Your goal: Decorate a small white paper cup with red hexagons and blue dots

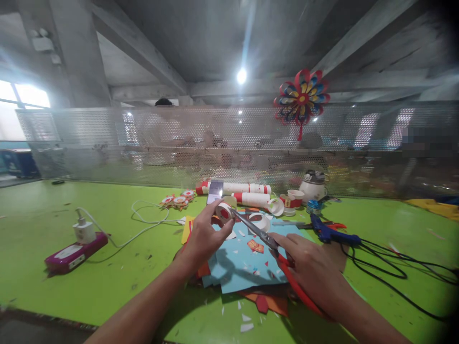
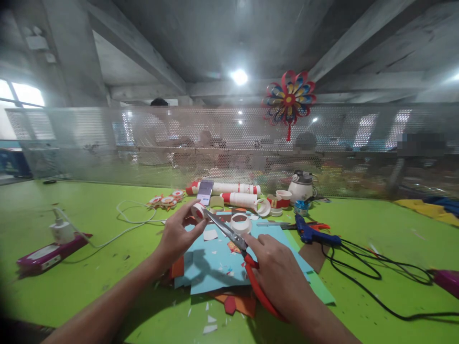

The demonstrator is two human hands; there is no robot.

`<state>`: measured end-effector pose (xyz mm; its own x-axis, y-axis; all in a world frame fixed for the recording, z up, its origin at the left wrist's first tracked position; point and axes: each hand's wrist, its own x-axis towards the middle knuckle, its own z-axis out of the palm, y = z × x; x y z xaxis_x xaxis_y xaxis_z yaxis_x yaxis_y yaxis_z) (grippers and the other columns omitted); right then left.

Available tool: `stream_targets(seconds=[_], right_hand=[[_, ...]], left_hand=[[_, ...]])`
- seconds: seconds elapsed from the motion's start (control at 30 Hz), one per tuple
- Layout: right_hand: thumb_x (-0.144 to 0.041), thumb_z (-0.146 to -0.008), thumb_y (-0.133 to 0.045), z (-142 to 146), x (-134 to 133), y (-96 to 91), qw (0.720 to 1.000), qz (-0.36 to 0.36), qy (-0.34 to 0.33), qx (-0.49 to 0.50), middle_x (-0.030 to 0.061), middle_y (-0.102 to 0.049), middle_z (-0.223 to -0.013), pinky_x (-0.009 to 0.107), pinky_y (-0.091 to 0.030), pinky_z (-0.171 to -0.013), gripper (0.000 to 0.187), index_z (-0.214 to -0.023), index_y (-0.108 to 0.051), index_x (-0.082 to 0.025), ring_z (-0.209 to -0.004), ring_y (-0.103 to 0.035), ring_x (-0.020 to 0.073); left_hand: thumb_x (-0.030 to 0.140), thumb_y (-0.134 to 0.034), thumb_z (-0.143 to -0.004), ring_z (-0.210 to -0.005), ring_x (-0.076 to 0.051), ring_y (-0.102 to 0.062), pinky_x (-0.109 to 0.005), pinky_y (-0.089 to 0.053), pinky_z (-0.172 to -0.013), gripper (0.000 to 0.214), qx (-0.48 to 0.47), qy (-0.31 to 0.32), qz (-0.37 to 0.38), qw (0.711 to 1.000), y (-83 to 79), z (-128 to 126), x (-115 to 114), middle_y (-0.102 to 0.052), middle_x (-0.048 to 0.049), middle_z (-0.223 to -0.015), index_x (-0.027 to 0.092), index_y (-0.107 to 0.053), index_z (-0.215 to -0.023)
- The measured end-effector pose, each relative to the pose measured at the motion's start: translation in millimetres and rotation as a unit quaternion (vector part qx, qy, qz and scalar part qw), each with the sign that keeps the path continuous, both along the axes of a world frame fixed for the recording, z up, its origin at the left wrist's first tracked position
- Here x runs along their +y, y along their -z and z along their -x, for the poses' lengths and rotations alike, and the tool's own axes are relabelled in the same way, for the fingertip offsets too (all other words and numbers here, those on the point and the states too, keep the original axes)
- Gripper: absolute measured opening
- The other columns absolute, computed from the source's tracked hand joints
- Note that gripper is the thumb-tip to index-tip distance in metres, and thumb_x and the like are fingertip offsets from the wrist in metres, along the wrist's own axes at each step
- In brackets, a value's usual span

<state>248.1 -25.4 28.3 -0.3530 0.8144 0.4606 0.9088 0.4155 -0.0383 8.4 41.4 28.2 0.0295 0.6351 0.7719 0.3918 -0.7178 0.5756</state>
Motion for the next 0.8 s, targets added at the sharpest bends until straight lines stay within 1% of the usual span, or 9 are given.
stream_targets(seconds=[0.1,0.27,0.33,0.4,0.5,0.57,0.63,0.73,0.8], right_hand=[[-0.008,-0.083,-0.048,-0.4,0.3,0.3,0.999,-0.025,0.016,-0.026,0.0095,-0.065,-0.086,0.038,-0.049,-0.068,0.046,-0.126,-0.063,-0.017,-0.078,-0.065,0.0264],[-0.008,-0.08,-0.049,0.0,-0.2,1.3,0.995,-0.08,0.039,-0.053,0.009,-0.064,-0.083,0.035,-0.049,-0.064,0.047,-0.124,-0.064,-0.016,-0.073,-0.065,0.0258],[-0.009,-0.081,-0.048,0.5,-0.1,1.4,0.995,-0.073,0.036,-0.052,0.0091,-0.065,-0.082,0.036,-0.05,-0.064,0.047,-0.124,-0.064,-0.016,-0.073,-0.066,0.0261],[-0.012,-0.084,-0.047,0.5,0.5,0.5,0.998,-0.042,0.026,-0.032,0.0092,-0.067,-0.084,0.037,-0.051,-0.066,0.044,-0.124,-0.065,-0.018,-0.075,-0.067,0.0264],[-0.021,-0.09,-0.047,-2.2,2.9,-2.7,0.999,0.004,0.02,0.037,0.0106,-0.073,-0.098,0.039,-0.054,-0.075,0.038,-0.123,-0.065,-0.021,-0.088,-0.07,0.0273],[-0.024,-0.091,-0.047,-5.2,5.2,-5.3,0.997,0.012,0.033,0.075,0.0118,-0.073,-0.11,0.041,-0.055,-0.082,0.037,-0.124,-0.066,-0.021,-0.097,-0.069,0.0284],[-0.021,-0.09,-0.047,-8.0,7.3,-7.1,0.995,0.003,0.052,0.081,0.0136,-0.072,-0.116,0.044,-0.054,-0.087,0.039,-0.124,-0.065,-0.018,-0.103,-0.068,0.0302],[-0.014,-0.086,-0.047,-9.5,8.7,-7.9,0.996,-0.025,0.057,0.069,0.0163,-0.07,-0.118,0.046,-0.053,-0.091,0.042,-0.124,-0.066,-0.013,-0.106,-0.067,0.0313],[-0.011,-0.084,-0.047,-8.8,8.6,-8.2,0.996,-0.044,0.049,0.056,0.0181,-0.07,-0.113,0.046,-0.054,-0.089,0.045,-0.125,-0.065,-0.011,-0.105,-0.066,0.0311]], left_hand=[[0.023,-0.066,-0.081,-0.068,-0.014,-0.063,-0.03,-0.058,-0.067,0.035,0.015,-0.018,-0.006,1.0,-0.6,-0.1,-1.4,-0.069,-0.0036,-0.086,0.017,-0.062,-0.115],[0.022,-0.066,-0.078,-0.066,-0.015,-0.061,-0.031,-0.055,-0.066,0.041,0.031,-0.058,-0.025,0.998,-0.1,-0.6,-2.4,-0.069,-0.005,-0.091,0.017,-0.059,-0.118],[0.023,-0.065,-0.078,-0.068,-0.015,-0.061,-0.032,-0.054,-0.068,0.042,0.033,-0.07,-0.034,0.996,-0.1,-0.8,-2.5,-0.068,-0.0056,-0.093,0.018,-0.058,-0.119],[0.023,-0.065,-0.078,-0.067,-0.015,-0.06,-0.032,-0.054,-0.069,0.042,0.028,-0.079,-0.041,0.996,-0.8,-0.8,-2.5,-0.067,-0.0055,-0.092,0.017,-0.058,-0.119],[0.024,-0.064,-0.08,-0.067,-0.015,-0.059,-0.034,-0.054,-0.071,0.039,0.005,-0.085,-0.043,0.995,-2.0,-0.3,-2.1,-0.065,-0.0053,-0.091,0.017,-0.059,-0.118],[0.025,-0.065,-0.08,-0.067,-0.015,-0.059,-0.034,-0.055,-0.071,0.039,-0.01,-0.072,-0.035,0.997,-2.0,-0.5,-1.7,-0.065,-0.0048,-0.09,0.017,-0.059,-0.118],[0.025,-0.066,-0.079,-0.067,-0.014,-0.061,-0.033,-0.057,-0.071,0.042,-0.023,-0.039,-0.021,0.999,-1.0,-1.4,-1.5,-0.066,-0.0041,-0.09,0.018,-0.058,-0.12],[0.026,-0.068,-0.079,-0.072,-0.015,-0.066,-0.033,-0.06,-0.075,0.047,-0.056,0.031,0.009,0.998,0.3,-3.1,-1.4,-0.069,-0.0057,-0.097,0.019,-0.055,-0.124],[0.027,-0.068,-0.08,-0.081,-0.016,-0.07,-0.034,-0.06,-0.08,0.049,-0.085,0.075,0.03,0.993,-0.2,-3.7,-1.6,-0.069,-0.0083,-0.106,0.019,-0.051,-0.124]])
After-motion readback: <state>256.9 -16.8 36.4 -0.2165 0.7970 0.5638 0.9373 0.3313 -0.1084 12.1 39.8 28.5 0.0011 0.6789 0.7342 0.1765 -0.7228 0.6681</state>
